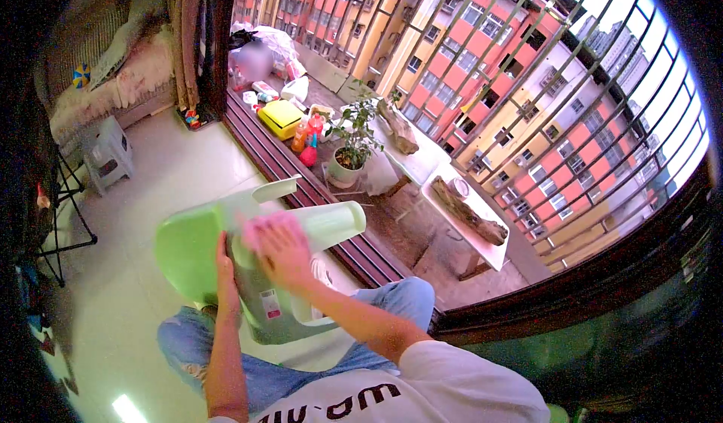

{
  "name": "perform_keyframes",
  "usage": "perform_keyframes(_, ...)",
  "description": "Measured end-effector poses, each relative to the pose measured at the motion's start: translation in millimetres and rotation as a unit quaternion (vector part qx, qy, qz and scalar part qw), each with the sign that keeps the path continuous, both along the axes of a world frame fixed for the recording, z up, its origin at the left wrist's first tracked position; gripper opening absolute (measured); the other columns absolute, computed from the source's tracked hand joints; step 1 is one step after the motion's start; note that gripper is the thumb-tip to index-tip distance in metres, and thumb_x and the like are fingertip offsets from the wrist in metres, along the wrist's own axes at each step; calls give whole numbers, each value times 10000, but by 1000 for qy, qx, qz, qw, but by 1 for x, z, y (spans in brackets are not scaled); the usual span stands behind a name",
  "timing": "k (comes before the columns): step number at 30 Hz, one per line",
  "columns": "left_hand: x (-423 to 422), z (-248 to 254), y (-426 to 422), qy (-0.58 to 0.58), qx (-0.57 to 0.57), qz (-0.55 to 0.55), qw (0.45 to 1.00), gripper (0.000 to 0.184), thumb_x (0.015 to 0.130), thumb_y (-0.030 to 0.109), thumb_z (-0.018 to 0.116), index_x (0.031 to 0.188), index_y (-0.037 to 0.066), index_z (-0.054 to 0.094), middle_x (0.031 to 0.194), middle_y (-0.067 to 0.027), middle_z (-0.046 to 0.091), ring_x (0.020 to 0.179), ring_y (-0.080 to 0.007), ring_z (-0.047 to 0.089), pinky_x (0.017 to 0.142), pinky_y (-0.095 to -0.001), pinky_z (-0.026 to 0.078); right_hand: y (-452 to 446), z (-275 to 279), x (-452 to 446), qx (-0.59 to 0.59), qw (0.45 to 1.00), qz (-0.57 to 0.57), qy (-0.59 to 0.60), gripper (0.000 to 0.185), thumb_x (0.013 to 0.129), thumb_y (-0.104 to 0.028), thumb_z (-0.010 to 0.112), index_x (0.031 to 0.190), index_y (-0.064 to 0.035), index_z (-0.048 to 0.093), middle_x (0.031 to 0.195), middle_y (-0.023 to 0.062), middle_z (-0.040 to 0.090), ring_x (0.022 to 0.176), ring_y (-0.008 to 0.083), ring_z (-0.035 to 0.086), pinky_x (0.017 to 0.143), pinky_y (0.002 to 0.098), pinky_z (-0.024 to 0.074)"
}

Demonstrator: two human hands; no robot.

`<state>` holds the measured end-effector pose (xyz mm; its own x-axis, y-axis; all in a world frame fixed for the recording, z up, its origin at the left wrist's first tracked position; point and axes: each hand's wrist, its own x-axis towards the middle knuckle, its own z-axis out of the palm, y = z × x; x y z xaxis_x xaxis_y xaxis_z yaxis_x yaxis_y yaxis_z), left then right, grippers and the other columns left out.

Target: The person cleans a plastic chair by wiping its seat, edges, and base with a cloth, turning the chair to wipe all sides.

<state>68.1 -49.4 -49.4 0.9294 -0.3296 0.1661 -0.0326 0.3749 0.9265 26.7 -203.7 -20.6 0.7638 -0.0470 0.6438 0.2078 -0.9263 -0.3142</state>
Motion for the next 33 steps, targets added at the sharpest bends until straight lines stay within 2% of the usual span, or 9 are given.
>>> perform_keyframes(6, -2, -2, 4, 2, -1, -3, 1000, 749, 939, 545, 395, 1460, 33, 229, 1512, -112, 236, 1398, -232, 206, 1143, -349, 126, 1, 3, -2, -70, 994, 66, 47, 399, 814, -207, 613, 1169, -27, 577, 1288, 132, 539, 1236, 298, 476, 1071, 445, 323)
perform_keyframes(13, -1, -2, 1, 9, -1, -13, 1000, 744, 941, 517, 410, 1459, 18, 218, 1510, -119, 230, 1399, -236, 196, 1142, -358, 119, -92, -21, -33, 11, 992, -113, 56, 367, 883, -249, 578, 1142, 11, 591, 1261, 181, 556, 1236, 321, 478, 1080, 451, 295)
perform_keyframes(16, 1, -3, 0, 3, 8, -11, 1000, 743, 942, 505, 417, 1458, 12, 213, 1510, -122, 227, 1399, -237, 191, 1141, -361, 117, -93, -23, -28, -27, 990, -129, 42, 346, 861, -207, 598, 1114, 28, 591, 1262, 196, 550, 1249, 342, 458, 1079, 470, 288)
perform_keyframes(19, 3, -7, 1, 4, 12, -10, 1000, 741, 943, 493, 423, 1458, 5, 209, 1509, -125, 224, 1400, -239, 187, 1141, -364, 114, -46, -4, -15, 35, 991, -71, 107, 374, 814, -136, 604, 1169, -23, 571, 1304, 191, 517, 1273, 346, 429, 1078, 494, 277)
perform_keyframes(21, 3, -15, 3, 15, 14, -13, 1000, 740, 944, 485, 427, 1458, 1, 205, 1508, -127, 223, 1400, -240, 184, 1140, -367, 112, 0, -15, -5, 8, 997, -9, 74, 493, 762, -146, 625, 1240, -60, 540, 1331, 146, 502, 1294, 310, 405, 1095, 493, 264)
perform_keyframes(23, 1, -24, 5, 37, 23, -18, 999, 739, 944, 477, 432, 1458, -3, 202, 1508, -129, 221, 1400, -241, 181, 1140, -369, 110, 32, 6, -3, -48, 997, 49, 41, 440, 747, -127, 621, 1176, -45, 564, 1234, 130, 559, 1235, 299, 465, 1058, 467, 321)
perform_keyframes(26, -11, 9, 10, 101, 16, 1, 995, 742, 940, 490, 444, 1476, 52, 181, 1515, -99, 231, 1391, -236, 213, 1132, -356, 160, 33, 2, 2, -33, 994, 90, 55, 500, 744, -148, 632, 1229, -54, 549, 1325, 101, 521, 1290, 261, 432, 1092, 451, 295)
perform_keyframes(28, -4, -1, 7, 53, -19, -21, 998, 710, 952, 466, 426, 1475, 50, 187, 1516, -102, 225, 1392, -234, 210, 1135, -357, 151, 10, 0, -1, -63, 992, 93, 65, 460, 769, -163, 626, 1211, -48, 564, 1311, 118, 530, 1259, 268, 462, 1084, 441, 306)
perform_keyframes(33, -1, 3, 6, -11, 35, -26, 999, 690, 954, 436, 417, 1467, 28, 200, 1511, -116, 231, 1397, -243, 192, 1139, -357, 121, -71, -20, -24, -39, 997, -12, 68, 387, 846, -191, 590, 1181, 1, 569, 1271, 171, 550, 1248, 303, 471, 1083, 445, 303)
